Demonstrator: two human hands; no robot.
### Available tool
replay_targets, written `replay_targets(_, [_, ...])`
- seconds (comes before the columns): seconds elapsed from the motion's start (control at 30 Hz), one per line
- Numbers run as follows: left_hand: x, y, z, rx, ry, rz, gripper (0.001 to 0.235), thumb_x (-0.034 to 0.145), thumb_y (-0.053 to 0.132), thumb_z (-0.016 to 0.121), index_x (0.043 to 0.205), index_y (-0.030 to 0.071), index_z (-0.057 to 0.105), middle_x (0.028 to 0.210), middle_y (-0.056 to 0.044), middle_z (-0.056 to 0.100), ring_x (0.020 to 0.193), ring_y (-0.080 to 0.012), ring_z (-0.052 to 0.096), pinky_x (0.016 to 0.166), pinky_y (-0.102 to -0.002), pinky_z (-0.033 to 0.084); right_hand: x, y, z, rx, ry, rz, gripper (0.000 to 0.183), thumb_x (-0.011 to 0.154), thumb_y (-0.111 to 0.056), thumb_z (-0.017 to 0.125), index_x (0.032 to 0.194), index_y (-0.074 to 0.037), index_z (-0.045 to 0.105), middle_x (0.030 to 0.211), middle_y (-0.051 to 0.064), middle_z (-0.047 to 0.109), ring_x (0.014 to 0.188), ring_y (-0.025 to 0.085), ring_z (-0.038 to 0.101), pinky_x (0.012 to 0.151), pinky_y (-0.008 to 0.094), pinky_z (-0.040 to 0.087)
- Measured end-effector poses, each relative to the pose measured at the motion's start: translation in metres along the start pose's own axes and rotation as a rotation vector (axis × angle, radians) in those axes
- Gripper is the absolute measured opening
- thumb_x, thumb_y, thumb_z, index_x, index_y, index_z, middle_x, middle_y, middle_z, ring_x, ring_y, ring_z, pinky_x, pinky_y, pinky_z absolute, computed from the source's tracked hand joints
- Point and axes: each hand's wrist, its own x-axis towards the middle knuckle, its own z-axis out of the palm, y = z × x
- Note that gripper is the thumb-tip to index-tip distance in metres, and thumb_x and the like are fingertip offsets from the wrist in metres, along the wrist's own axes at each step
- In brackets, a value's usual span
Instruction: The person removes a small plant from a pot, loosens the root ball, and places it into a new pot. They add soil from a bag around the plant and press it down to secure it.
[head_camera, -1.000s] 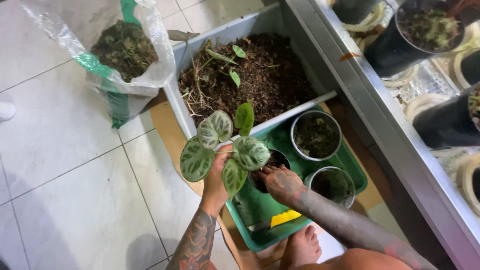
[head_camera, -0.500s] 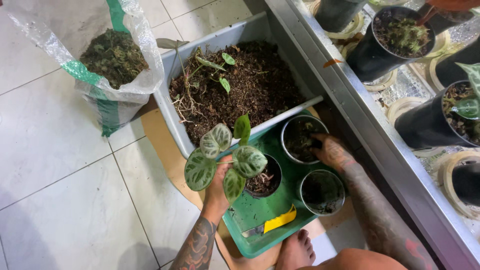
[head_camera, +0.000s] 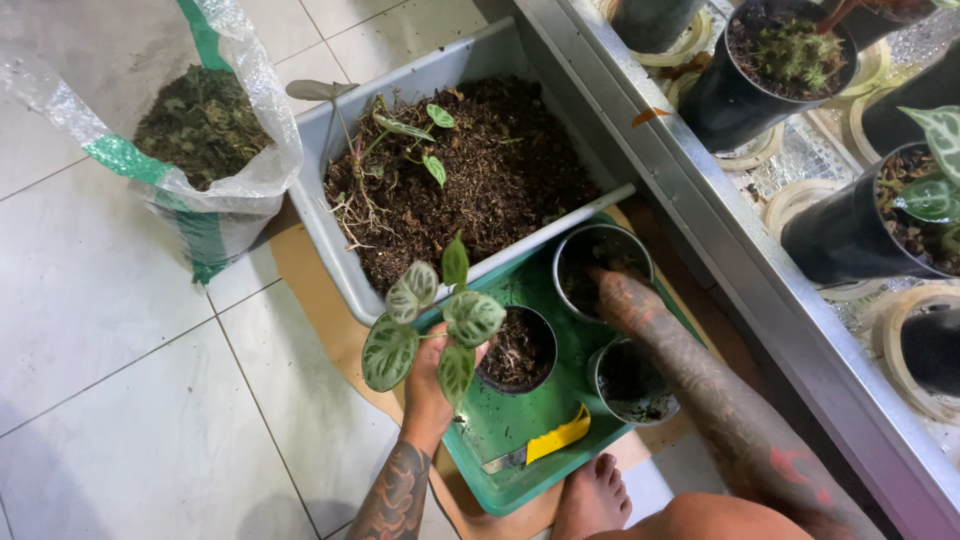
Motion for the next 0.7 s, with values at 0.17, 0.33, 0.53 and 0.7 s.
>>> replay_targets(0.17, [0.004, 0.003, 0.007, -0.34, -0.002, -0.085, 0.039, 0.094, 0.003, 0.061, 0.133, -0.002, 0.057, 0.123, -0.012, 0.07, 0.112, -0.0189, 0.069, 0.101, -0.034, 0.055, -0.009, -0.002, -0.007, 0.173, 0.098, 0.191, 0.045, 0.088, -0.004, 0.061, 0.131, -0.012, 0.07, 0.122, 0.02, 0.073, 0.116, 0.035, 0.07, 0.1, 0.044, 0.055])
replay_targets(0.33, [0.0, 0.001, 0.004, -0.054, -0.076, 0.091, 0.044, 0.092, -0.007, 0.065, 0.135, -0.002, 0.057, 0.127, -0.013, 0.068, 0.118, -0.0203, 0.067, 0.106, -0.034, 0.053, -0.028, -0.002, -0.028, 0.483, 0.269, 0.223, 0.037, 0.088, -0.014, 0.074, 0.124, -0.006, 0.072, 0.107, 0.019, 0.076, 0.097, 0.028, 0.076, 0.088, 0.038, 0.06])
replay_targets(0.53, [-0.006, -0.018, 0.001, 0.133, -0.093, 0.164, 0.064, 0.081, -0.009, 0.07, 0.14, 0.004, 0.052, 0.131, -0.009, 0.064, 0.12, -0.0184, 0.062, 0.104, -0.033, 0.051, -0.042, -0.006, -0.044, 1.173, 0.135, 0.326, 0.04, 0.091, -0.012, 0.072, 0.129, -0.001, 0.067, 0.109, 0.011, 0.077, 0.091, 0.018, 0.073, 0.081, 0.03, 0.06])
replay_targets(0.7, [-0.009, -0.04, -0.002, 0.011, -0.04, -0.039, 0.07, 0.08, -0.013, 0.065, 0.146, 0.007, 0.052, 0.14, -0.009, 0.057, 0.132, -0.0179, 0.054, 0.113, -0.033, 0.044, -0.046, -0.011, -0.052, 1.419, 0.067, 0.314, 0.043, 0.089, -0.011, 0.07, 0.13, -0.001, 0.064, 0.114, 0.008, 0.076, 0.095, 0.015, 0.074, 0.081, 0.029, 0.063])
